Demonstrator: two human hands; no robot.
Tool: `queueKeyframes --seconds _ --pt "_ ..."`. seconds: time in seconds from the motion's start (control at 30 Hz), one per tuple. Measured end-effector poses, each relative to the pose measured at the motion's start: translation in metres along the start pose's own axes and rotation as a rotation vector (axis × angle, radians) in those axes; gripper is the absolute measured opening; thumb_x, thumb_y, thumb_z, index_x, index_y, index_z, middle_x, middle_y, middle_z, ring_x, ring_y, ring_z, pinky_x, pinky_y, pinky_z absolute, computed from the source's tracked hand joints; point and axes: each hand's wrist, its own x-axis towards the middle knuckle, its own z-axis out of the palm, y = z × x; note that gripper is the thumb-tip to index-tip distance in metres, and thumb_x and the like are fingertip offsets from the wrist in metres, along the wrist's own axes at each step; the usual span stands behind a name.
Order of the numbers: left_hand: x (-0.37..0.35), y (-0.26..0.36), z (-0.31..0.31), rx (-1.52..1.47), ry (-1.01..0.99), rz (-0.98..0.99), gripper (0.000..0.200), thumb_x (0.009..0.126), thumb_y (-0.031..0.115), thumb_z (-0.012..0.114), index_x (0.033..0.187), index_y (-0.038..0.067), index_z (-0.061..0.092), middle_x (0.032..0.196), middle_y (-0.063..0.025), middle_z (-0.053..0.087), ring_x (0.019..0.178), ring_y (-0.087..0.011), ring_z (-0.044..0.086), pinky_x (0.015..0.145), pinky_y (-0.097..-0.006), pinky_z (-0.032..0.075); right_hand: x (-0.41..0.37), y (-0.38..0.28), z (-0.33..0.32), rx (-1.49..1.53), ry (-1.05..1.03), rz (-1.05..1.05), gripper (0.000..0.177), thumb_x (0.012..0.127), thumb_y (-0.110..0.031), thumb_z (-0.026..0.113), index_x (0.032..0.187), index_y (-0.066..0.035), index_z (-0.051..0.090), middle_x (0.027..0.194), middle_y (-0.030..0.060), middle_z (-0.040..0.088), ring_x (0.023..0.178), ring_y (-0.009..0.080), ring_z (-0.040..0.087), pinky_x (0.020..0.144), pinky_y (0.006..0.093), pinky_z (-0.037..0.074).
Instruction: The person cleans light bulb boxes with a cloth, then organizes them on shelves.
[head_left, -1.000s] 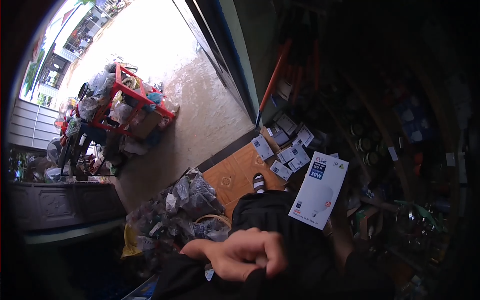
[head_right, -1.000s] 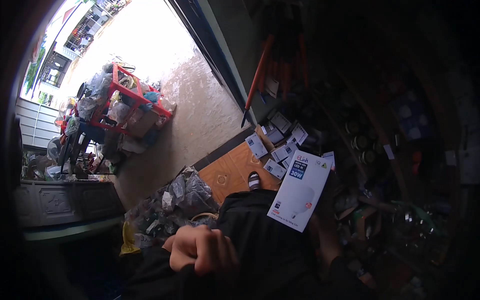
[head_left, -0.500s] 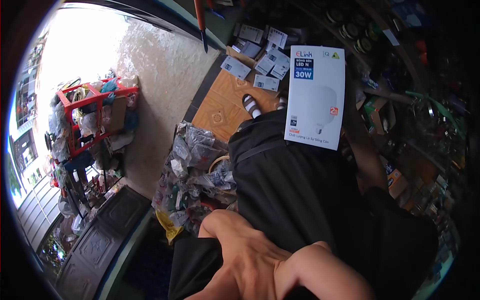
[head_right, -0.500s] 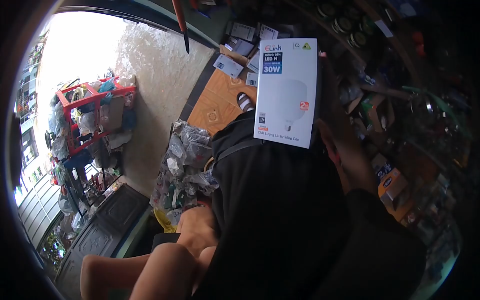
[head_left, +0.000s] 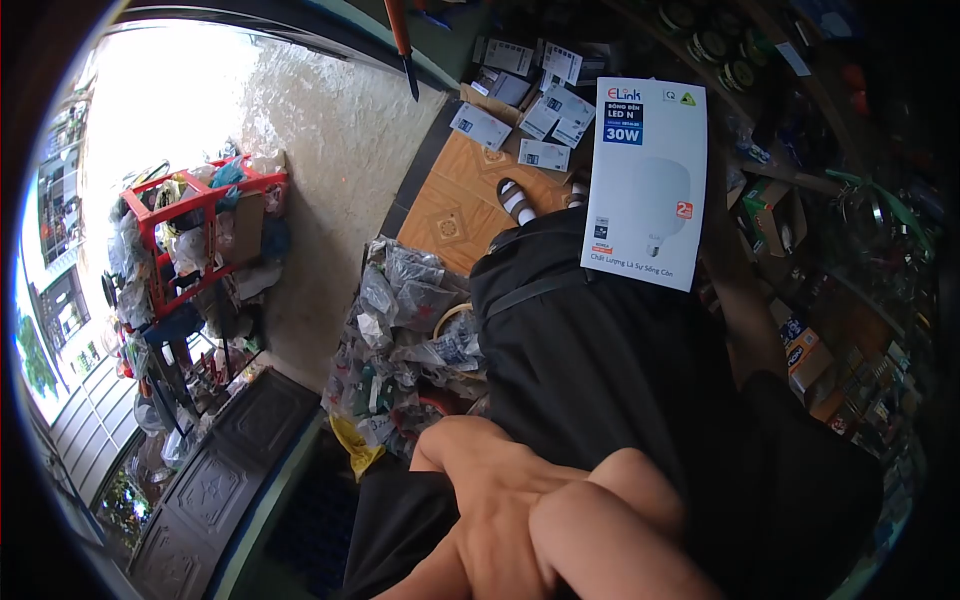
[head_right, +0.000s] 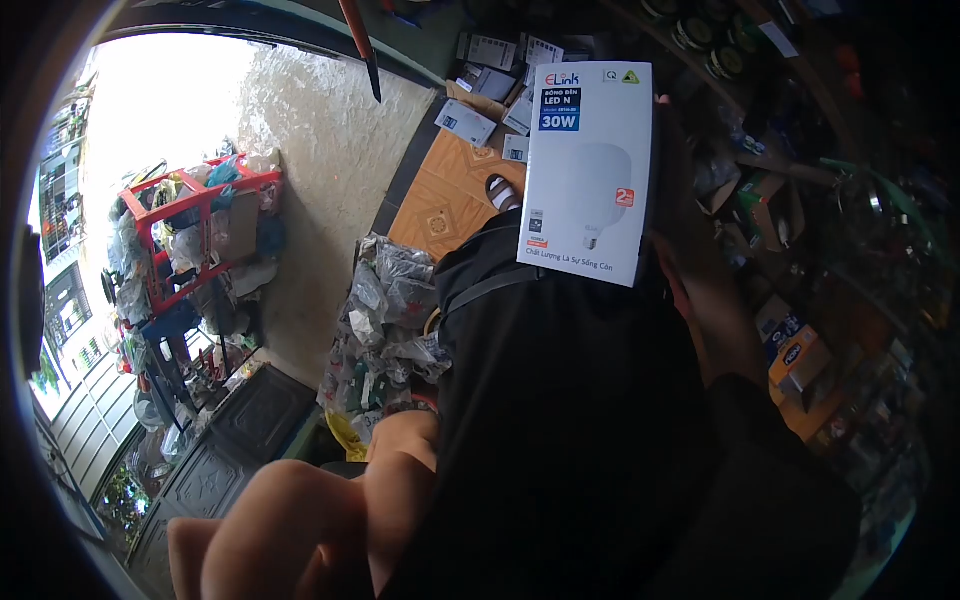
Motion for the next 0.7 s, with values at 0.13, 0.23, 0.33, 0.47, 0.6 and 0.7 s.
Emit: queueKeyframes --seconds 0.13,0.23,0.33,0.47,0.6,0.7 --pt "0.003 0.0 -0.001 0.073 0.003 0.001 0.021 0.104 0.015 0.047 0.089 0.024 0.06 0.111 -0.009 0.055 0.102 -0.027 0.052 0.084 -0.0485 0.043 0.0 0.0 -0.002 -0.001 -0.002 0.004 0.066 0.104 -0.056 0.043 0.15 -0.008 0.042 0.144 0.0115 0.051 0.132 0.0215 0.049 0.108 0.0389 0.04" --pt "0.007 0.01 -0.003 0.17 -0.001 -0.024 0.025 0.104 0.015 0.046 0.088 0.027 0.061 0.112 -0.0078 0.054 0.104 -0.0273 0.051 0.086 -0.05 0.043 0.002 -0.001 -0.002 -0.004 -0.005 0.006 0.067 0.104 -0.056 0.043 0.15 -0.008 0.042 0.144 0.0115 0.051 0.131 0.0215 0.05 0.107 0.0388 0.041" --pt "0.006 0.016 -0.005 0.291 -0.005 -0.068 0.028 0.104 0.016 0.045 0.087 0.029 0.062 0.114 -0.0065 0.054 0.106 -0.0276 0.05 0.087 -0.0515 0.042 0.002 -0.001 -0.004 -0.01 -0.006 0.008 0.067 0.104 -0.057 0.042 0.15 -0.008 0.043 0.143 0.0115 0.052 0.13 0.0215 0.05 0.106 0.0388 0.042" --pt "-0.002 -0.016 -0.002 -0.016 0.049 0.102 0.025 0.104 0.016 0.045 0.09 0.028 0.061 0.115 -0.0131 0.054 0.105 -0.0294 0.051 0.086 -0.0505 0.043 0.002 0.0 -0.003 -0.011 -0.01 0.007 0.067 0.104 -0.057 0.042 0.149 -0.008 0.044 0.142 0.0115 0.053 0.129 0.0215 0.051 0.106 0.0387 0.043" --pt "-0.003 -0.015 0.0 -0.016 0.028 0.089 0.022 0.104 0.017 0.046 0.09 0.027 0.06 0.116 -0.0182 0.052 0.106 -0.032 0.051 0.089 -0.0506 0.043 0.001 0.003 -0.004 -0.004 -0.01 0.017 0.067 0.104 -0.058 0.042 0.149 -0.008 0.044 0.141 0.0115 0.053 0.128 0.0215 0.052 0.105 0.0386 0.044" --pt "-0.005 -0.013 0.0 -0.02 0.028 0.067 0.019 0.104 0.018 0.047 0.091 0.026 0.058 0.117 -0.0221 0.051 0.107 -0.0339 0.051 0.09 -0.0507 0.043 -0.002 0.009 -0.003 -0.005 -0.005 0.024 0.067 0.104 -0.058 0.042 0.149 -0.008 0.045 0.14 0.0115 0.054 0.127 0.0215 0.053 0.104 0.0386 0.044"
